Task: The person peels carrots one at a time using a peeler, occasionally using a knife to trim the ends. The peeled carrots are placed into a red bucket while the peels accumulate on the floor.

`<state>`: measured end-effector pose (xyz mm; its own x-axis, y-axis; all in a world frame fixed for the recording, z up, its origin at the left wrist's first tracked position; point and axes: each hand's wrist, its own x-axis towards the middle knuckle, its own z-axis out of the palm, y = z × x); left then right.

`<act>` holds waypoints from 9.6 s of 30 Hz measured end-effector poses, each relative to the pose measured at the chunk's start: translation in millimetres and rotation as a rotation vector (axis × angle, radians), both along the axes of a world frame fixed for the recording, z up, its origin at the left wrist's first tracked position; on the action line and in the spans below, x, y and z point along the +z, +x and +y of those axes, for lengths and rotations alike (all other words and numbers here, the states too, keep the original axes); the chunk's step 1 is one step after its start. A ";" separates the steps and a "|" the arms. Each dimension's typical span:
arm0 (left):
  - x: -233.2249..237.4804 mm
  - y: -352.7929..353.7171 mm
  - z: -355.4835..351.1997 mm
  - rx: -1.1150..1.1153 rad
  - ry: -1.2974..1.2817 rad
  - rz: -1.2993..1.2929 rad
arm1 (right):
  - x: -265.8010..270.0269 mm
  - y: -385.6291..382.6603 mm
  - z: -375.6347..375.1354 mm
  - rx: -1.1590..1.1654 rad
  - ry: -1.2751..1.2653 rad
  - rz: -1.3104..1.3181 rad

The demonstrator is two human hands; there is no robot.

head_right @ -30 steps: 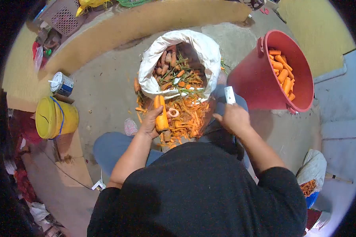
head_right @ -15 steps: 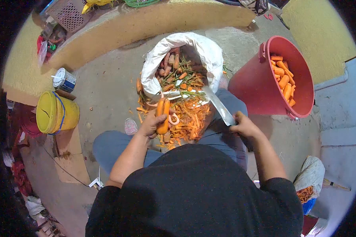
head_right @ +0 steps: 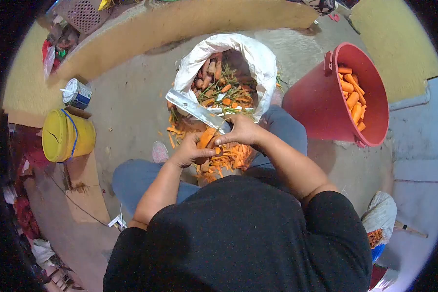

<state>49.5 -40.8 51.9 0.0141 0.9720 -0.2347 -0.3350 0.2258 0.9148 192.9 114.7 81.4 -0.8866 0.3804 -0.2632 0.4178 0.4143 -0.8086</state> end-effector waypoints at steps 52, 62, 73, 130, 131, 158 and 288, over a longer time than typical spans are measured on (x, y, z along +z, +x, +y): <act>-39.8 0.9 12.5 0.186 -0.397 -0.066 | -57.8 2.0 -22.1 -0.233 -0.083 -0.141; -12.8 -2.4 10.1 0.400 -0.341 -0.674 | -15.3 -8.1 -55.6 -0.177 0.389 0.236; -24.8 -3.1 12.7 0.495 -0.373 -0.764 | -7.5 -16.8 -70.2 -0.070 0.523 -0.009; -5.9 -0.5 9.0 0.043 -0.375 0.981 | -17.5 -24.1 -27.1 -0.056 0.245 0.104; -0.8 0.1 10.8 0.019 -0.442 1.022 | -24.9 -23.9 -33.4 -0.122 0.194 0.133; -52.3 1.5 13.5 0.768 -0.131 -0.679 | -23.7 -22.3 -59.6 -0.387 0.067 0.202; -22.8 -20.0 7.6 0.496 0.017 -0.461 | 25.9 -23.9 -41.7 -0.125 0.143 -0.042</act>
